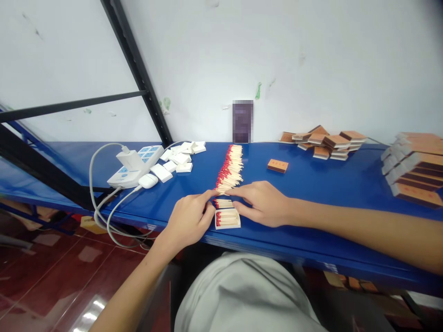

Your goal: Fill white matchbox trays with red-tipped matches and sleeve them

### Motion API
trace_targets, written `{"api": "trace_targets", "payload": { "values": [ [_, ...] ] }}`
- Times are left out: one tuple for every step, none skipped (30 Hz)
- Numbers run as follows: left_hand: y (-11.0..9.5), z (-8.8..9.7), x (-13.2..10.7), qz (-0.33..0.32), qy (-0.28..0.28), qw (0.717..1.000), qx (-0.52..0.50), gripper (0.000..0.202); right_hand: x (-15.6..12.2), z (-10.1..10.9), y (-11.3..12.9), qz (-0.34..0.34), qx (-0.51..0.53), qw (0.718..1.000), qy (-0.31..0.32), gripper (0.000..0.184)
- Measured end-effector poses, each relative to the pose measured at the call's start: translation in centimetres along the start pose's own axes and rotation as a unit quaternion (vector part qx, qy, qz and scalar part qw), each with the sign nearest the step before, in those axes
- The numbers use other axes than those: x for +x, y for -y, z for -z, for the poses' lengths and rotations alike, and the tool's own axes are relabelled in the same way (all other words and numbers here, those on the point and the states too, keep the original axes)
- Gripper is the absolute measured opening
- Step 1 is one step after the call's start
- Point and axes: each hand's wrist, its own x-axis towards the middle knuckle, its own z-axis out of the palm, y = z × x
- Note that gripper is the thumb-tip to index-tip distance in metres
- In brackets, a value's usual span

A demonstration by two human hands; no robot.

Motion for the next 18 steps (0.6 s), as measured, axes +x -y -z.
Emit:
{"api": "trace_targets", "payload": {
  "values": [
    [0.02, 0.01, 0.01, -0.001, -0.001, 1.000, 0.000, 0.039, 0.01, 0.02, 0.01, 0.004, 0.003, 1.000, 0.002, 0.041],
    [0.04, 0.02, 0.01, -0.002, -0.001, 1.000, 0.001, 0.039, 0.02, 0.04, 0.01, 0.007, 0.005, 1.000, 0.003, 0.040],
    [0.07, 0.03, 0.00, -0.002, -0.001, 1.000, 0.002, 0.039, 0.03, 0.06, 0.01, 0.009, 0.006, 1.000, 0.002, 0.039],
    [0.09, 0.03, -0.02, -0.002, 0.000, 1.000, 0.003, 0.039, 0.03, 0.07, 0.00, 0.010, 0.006, 1.000, 0.002, 0.039],
    [0.10, 0.03, -0.04, -0.001, 0.000, 1.000, 0.004, 0.039, 0.04, 0.07, -0.01, 0.009, 0.006, 1.000, 0.003, 0.038],
    [0.11, 0.03, -0.06, 0.000, 0.000, 1.000, 0.006, 0.039, 0.05, 0.06, -0.02, 0.008, 0.006, 1.000, 0.005, 0.038],
    [0.11, 0.02, -0.07, 0.001, -0.001, 1.000, 0.008, 0.039, 0.05, 0.04, -0.05, 0.007, 0.006, 1.000, 0.006, 0.038],
    [0.10, 0.00, -0.06, 0.001, -0.001, 1.000, 0.010, 0.039, 0.06, 0.01, -0.08, 0.007, 0.005, 1.000, 0.006, 0.038],
    [0.09, -0.03, -0.05, 0.001, -0.001, 1.000, 0.012, 0.039, 0.07, -0.02, -0.11, 0.008, 0.005, 1.000, 0.007, 0.038],
    [0.08, -0.06, -0.03, 0.000, -0.001, 1.000, 0.013, 0.039, 0.07, -0.04, -0.14, 0.009, 0.006, 1.000, 0.007, 0.038],
    [0.06, -0.09, 0.00, -0.001, -0.001, 1.000, 0.013, 0.040, 0.08, -0.07, -0.17, 0.010, 0.006, 1.000, 0.006, 0.038],
    [0.05, -0.12, 0.03, -0.002, -0.001, 1.000, 0.012, 0.040, 0.08, -0.08, -0.19, 0.011, 0.007, 1.000, 0.006, 0.038],
    [0.05, -0.14, 0.05, -0.003, -0.001, 1.000, 0.010, 0.040, 0.08, -0.08, -0.20, 0.012, 0.008, 1.000, 0.006, 0.038],
    [0.05, -0.16, 0.07, -0.003, -0.001, 1.000, 0.007, 0.039, 0.07, -0.06, -0.20, 0.012, 0.008, 1.000, 0.007, 0.038],
    [0.05, -0.16, 0.07, -0.004, -0.001, 1.000, 0.004, 0.039, 0.06, -0.04, -0.19, 0.012, 0.008, 1.000, 0.006, 0.038],
    [0.06, -0.15, 0.07, -0.005, 0.000, 1.000, 0.000, 0.039, 0.04, -0.02, -0.17, 0.013, 0.008, 1.000, 0.006, 0.037],
    [0.07, -0.13, 0.05, -0.006, 0.001, 1.000, -0.003, 0.038, 0.03, 0.01, -0.15, 0.014, 0.009, 1.000, 0.005, 0.037],
    [0.09, -0.10, 0.02, -0.007, 0.002, 1.000, -0.006, 0.038, 0.02, 0.03, -0.12, 0.015, 0.010, 1.000, 0.004, 0.037]
  ]
}}
